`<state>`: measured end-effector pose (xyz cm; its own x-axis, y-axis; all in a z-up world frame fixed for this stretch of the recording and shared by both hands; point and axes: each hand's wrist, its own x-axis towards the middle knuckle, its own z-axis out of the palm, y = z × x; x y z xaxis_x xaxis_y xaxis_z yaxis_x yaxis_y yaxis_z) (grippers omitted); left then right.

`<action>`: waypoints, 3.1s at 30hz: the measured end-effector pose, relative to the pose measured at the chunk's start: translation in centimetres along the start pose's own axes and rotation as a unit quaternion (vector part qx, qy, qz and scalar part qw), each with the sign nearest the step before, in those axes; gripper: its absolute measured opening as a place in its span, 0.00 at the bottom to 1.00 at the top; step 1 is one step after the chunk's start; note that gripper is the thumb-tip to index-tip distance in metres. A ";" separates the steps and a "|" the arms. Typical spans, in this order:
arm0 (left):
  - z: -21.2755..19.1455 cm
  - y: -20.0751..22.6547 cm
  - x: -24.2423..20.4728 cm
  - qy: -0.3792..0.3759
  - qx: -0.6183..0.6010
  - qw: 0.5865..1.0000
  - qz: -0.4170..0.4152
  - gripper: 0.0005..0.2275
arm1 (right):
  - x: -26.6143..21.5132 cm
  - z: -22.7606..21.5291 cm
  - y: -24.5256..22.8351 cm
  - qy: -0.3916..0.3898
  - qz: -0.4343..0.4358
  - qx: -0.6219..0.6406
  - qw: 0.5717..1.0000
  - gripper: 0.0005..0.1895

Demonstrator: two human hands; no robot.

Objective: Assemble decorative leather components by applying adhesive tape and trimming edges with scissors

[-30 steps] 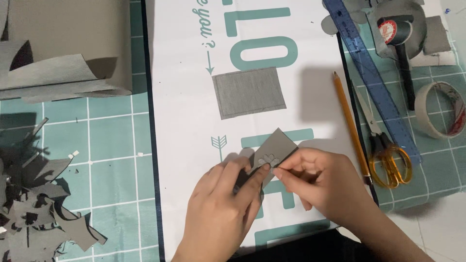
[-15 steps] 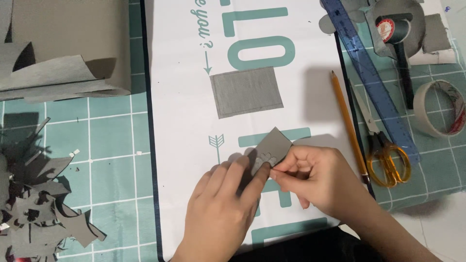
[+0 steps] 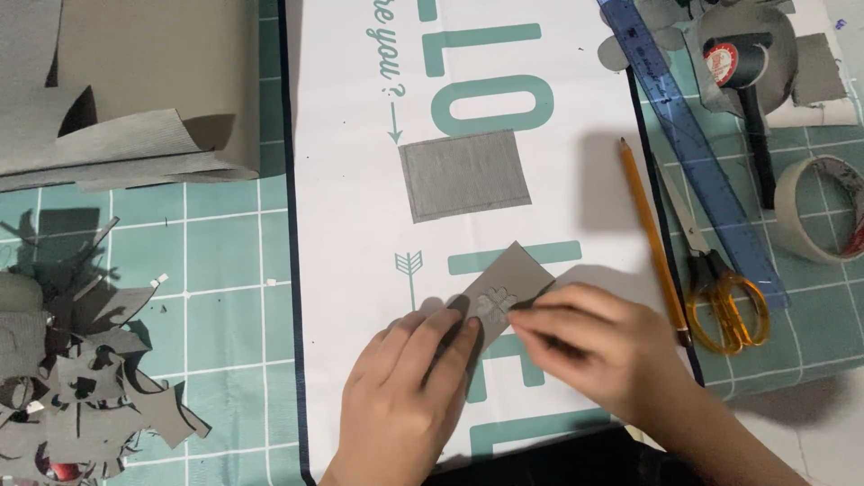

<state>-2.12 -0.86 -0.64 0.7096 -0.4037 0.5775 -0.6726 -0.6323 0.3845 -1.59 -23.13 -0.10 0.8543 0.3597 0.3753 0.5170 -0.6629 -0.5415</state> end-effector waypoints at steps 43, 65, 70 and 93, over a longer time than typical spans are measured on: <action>0.3 0.6 -0.5 -0.029 0.141 0.990 0.005 0.11 | -0.6 0.3 -2.0 0.048 0.103 -0.014 0.993 0.09; -0.1 -0.6 1.2 -0.120 -0.052 0.975 -0.177 0.24 | 0.7 -0.4 2.0 -0.018 0.173 0.022 0.984 0.20; 1.6 -1.1 0.8 -0.140 -0.024 0.969 -0.205 0.39 | 1.1 -0.7 2.5 -0.089 0.228 0.008 0.970 0.21; 1.6 1.4 3.9 0.064 -0.559 0.680 -0.471 0.19 | 2.3 0.2 0.9 0.025 0.381 0.347 0.857 0.09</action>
<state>0.02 -4.36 1.04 0.9601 -0.0623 -0.2728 0.2768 0.3544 0.8932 0.90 -22.81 0.13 0.9637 -0.0444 -0.2632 -0.2668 -0.1374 -0.9539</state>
